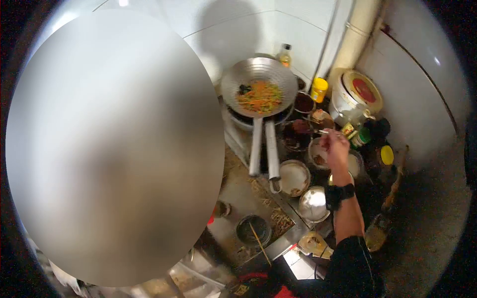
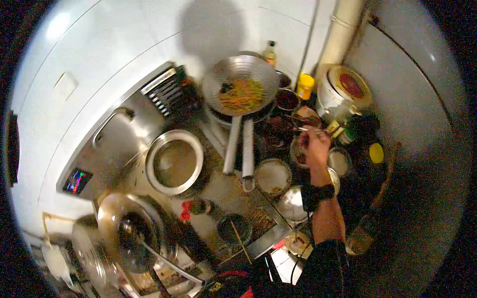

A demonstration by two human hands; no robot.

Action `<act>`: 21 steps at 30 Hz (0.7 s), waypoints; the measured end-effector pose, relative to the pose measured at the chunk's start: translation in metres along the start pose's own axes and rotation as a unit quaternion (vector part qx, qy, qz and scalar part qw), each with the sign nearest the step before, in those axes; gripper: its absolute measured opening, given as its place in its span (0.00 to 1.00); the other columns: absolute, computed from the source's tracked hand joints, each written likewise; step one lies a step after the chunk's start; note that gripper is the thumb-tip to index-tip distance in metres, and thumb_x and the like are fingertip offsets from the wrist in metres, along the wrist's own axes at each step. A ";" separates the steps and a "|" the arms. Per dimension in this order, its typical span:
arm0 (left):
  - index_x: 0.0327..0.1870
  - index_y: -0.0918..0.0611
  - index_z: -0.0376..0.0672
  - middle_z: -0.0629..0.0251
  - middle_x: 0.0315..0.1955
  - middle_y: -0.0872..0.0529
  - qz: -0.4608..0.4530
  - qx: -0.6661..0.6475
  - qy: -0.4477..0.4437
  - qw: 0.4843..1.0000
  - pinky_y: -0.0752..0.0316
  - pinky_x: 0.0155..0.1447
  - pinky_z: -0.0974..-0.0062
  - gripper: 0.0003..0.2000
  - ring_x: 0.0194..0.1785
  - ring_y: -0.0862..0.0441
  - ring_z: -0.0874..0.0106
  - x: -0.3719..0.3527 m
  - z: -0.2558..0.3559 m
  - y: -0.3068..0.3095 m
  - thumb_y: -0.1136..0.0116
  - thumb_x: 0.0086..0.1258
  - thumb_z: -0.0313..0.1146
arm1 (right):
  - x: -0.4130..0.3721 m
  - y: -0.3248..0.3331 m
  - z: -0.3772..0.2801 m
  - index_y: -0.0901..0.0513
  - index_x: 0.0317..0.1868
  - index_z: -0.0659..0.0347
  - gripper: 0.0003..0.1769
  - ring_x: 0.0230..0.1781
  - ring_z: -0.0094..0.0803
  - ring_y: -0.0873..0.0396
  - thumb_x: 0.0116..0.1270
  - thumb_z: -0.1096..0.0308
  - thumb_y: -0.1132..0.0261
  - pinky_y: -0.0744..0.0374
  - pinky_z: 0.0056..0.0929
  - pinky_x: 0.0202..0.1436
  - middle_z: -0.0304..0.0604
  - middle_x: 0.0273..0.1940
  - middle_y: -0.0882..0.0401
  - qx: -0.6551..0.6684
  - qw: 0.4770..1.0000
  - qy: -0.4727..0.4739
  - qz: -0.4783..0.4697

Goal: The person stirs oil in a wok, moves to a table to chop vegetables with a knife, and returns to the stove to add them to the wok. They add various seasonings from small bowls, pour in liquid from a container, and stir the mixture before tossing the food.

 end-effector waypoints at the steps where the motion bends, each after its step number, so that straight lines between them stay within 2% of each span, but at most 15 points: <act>1: 0.58 0.36 0.44 0.57 0.37 0.21 -0.015 0.084 -0.020 0.996 0.26 0.35 0.64 0.25 0.33 0.21 0.61 0.018 -0.018 -0.001 0.39 0.63 0.34 | -0.015 -0.014 -0.019 0.16 0.43 0.61 0.10 0.22 0.24 0.23 0.70 0.65 0.39 0.27 0.23 0.24 0.38 0.27 0.19 0.019 1.000 0.014 -0.015; 3: 0.74 0.41 0.45 0.49 0.52 0.18 -0.045 0.276 -0.059 0.958 0.21 0.47 0.59 0.36 0.45 0.16 0.53 0.049 -0.063 -0.007 0.43 0.65 0.38 | -0.037 -0.036 -0.048 0.16 0.42 0.61 0.11 0.22 0.23 0.26 0.70 0.62 0.37 0.27 0.24 0.26 0.37 0.26 0.20 -0.018 0.996 0.043 -0.074; 4: 0.43 0.25 0.43 0.70 0.15 0.27 -0.003 0.210 -0.165 0.964 0.31 0.22 0.72 0.13 0.18 0.27 0.76 0.062 -0.086 -0.010 0.36 0.66 0.36 | -0.068 -0.055 -0.068 0.16 0.40 0.61 0.11 0.21 0.22 0.27 0.70 0.62 0.37 0.27 0.21 0.25 0.37 0.25 0.20 -0.105 0.991 0.025 -0.080; 5: 0.41 0.26 0.42 0.71 0.15 0.27 0.007 0.149 -0.186 0.971 0.32 0.22 0.71 0.11 0.18 0.29 0.76 0.021 -0.021 -0.004 0.38 0.68 0.36 | -0.097 -0.086 -0.083 0.17 0.38 0.60 0.11 0.21 0.21 0.27 0.70 0.61 0.37 0.28 0.20 0.25 0.36 0.25 0.21 -0.076 0.990 0.033 -0.112; 6: 0.44 0.25 0.41 0.71 0.18 0.25 -0.075 0.032 -0.094 0.992 0.30 0.25 0.71 0.12 0.21 0.27 0.76 0.010 -0.024 -0.003 0.39 0.70 0.39 | -0.126 -0.117 -0.087 0.17 0.36 0.60 0.11 0.21 0.19 0.27 0.70 0.61 0.37 0.29 0.19 0.24 0.35 0.25 0.21 -0.048 0.988 0.037 -0.140; 7: 0.48 0.21 0.38 0.64 0.35 0.16 -0.104 -0.122 -0.018 0.987 0.25 0.37 0.72 0.21 0.33 0.21 0.76 0.004 -0.041 -0.002 0.41 0.70 0.50 | -0.155 -0.151 -0.081 0.17 0.34 0.59 0.11 0.21 0.19 0.28 0.70 0.60 0.36 0.30 0.18 0.23 0.34 0.24 0.22 -0.011 0.983 0.027 -0.181; 8: 0.47 0.20 0.39 0.67 0.35 0.17 -0.078 -0.166 -0.061 0.981 0.26 0.42 0.75 0.20 0.36 0.22 0.77 -0.037 0.022 0.022 0.48 0.75 0.51 | -0.182 -0.179 -0.078 0.17 0.32 0.59 0.12 0.21 0.18 0.28 0.70 0.60 0.36 0.30 0.17 0.22 0.33 0.24 0.22 0.026 0.977 0.024 -0.211; 11: 0.46 0.19 0.37 0.63 0.33 0.15 -0.219 -0.376 -0.016 0.900 0.23 0.43 0.75 0.21 0.36 0.18 0.73 -0.027 -0.070 -0.002 0.51 0.76 0.49 | -0.289 -0.268 -0.049 0.16 0.40 0.61 0.13 0.22 0.18 0.28 0.70 0.61 0.41 0.33 0.17 0.22 0.34 0.25 0.25 -0.152 0.935 0.048 -0.317; 12: 0.45 0.19 0.36 0.61 0.32 0.15 -0.286 -0.409 -0.017 0.867 0.22 0.42 0.74 0.20 0.34 0.17 0.72 -0.033 -0.076 -0.007 0.49 0.76 0.48 | -0.324 -0.300 -0.016 0.16 0.39 0.61 0.13 0.22 0.19 0.28 0.70 0.61 0.42 0.32 0.18 0.23 0.35 0.26 0.24 -0.104 0.913 -0.047 -0.390; 13: 0.44 0.18 0.35 0.58 0.32 0.14 -0.284 -0.335 -0.028 0.898 0.20 0.40 0.72 0.18 0.32 0.16 0.69 -0.030 -0.095 -0.011 0.47 0.74 0.45 | -0.365 -0.334 -0.008 0.18 0.44 0.63 0.12 0.21 0.17 0.29 0.71 0.64 0.41 0.35 0.16 0.20 0.33 0.25 0.24 -0.250 0.856 0.083 -0.446; 15: 0.42 0.16 0.36 0.57 0.33 0.13 -0.250 -0.229 0.012 0.941 0.20 0.42 0.71 0.20 0.34 0.15 0.69 0.000 -0.154 -0.037 0.44 0.71 0.47 | -0.433 -0.383 0.071 0.18 0.47 0.63 0.15 0.23 0.22 0.24 0.70 0.60 0.37 0.26 0.22 0.24 0.39 0.28 0.20 -0.159 0.849 -0.117 -0.491; 17: 0.42 0.16 0.36 0.55 0.34 0.13 -0.221 -0.171 0.021 0.960 0.20 0.44 0.68 0.21 0.37 0.14 0.66 0.040 -0.214 -0.081 0.43 0.69 0.50 | -0.501 -0.427 0.134 0.18 0.49 0.63 0.13 0.24 0.23 0.22 0.71 0.63 0.38 0.24 0.22 0.26 0.40 0.32 0.19 -0.153 0.811 -0.074 -0.560; 18: 0.41 0.16 0.35 0.52 0.36 0.13 -0.146 -0.073 -0.016 0.987 0.20 0.47 0.65 0.23 0.41 0.14 0.61 0.066 -0.236 -0.091 0.42 0.67 0.52 | -0.533 -0.446 0.162 0.19 0.50 0.64 0.13 0.26 0.23 0.21 0.72 0.65 0.39 0.23 0.22 0.27 0.40 0.33 0.19 -0.107 0.780 -0.055 -0.614; 20: 0.48 0.18 0.35 0.46 0.41 0.14 -0.026 0.069 -0.085 0.994 0.23 0.54 0.58 0.29 0.50 0.17 0.49 0.090 -0.240 -0.089 0.43 0.63 0.57 | -0.587 -0.475 0.195 0.20 0.52 0.65 0.12 0.31 0.30 0.20 0.72 0.71 0.42 0.21 0.26 0.31 0.43 0.36 0.21 -0.106 0.713 0.192 -0.666; 21: 0.52 0.20 0.36 0.48 0.45 0.15 -0.023 0.074 -0.047 0.996 0.23 0.55 0.58 0.30 0.51 0.18 0.51 0.097 -0.246 -0.097 0.43 0.63 0.58 | -0.595 -0.478 0.200 0.20 0.52 0.65 0.12 0.31 0.30 0.20 0.72 0.71 0.42 0.21 0.26 0.31 0.43 0.36 0.21 -0.115 0.706 0.196 -0.671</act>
Point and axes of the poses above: each hand's wrist, its own x-axis towards the middle knuckle, its own y-axis out of the back of the hand, z = x × y, the point moved 9 cm from there along x, towards the middle knuckle
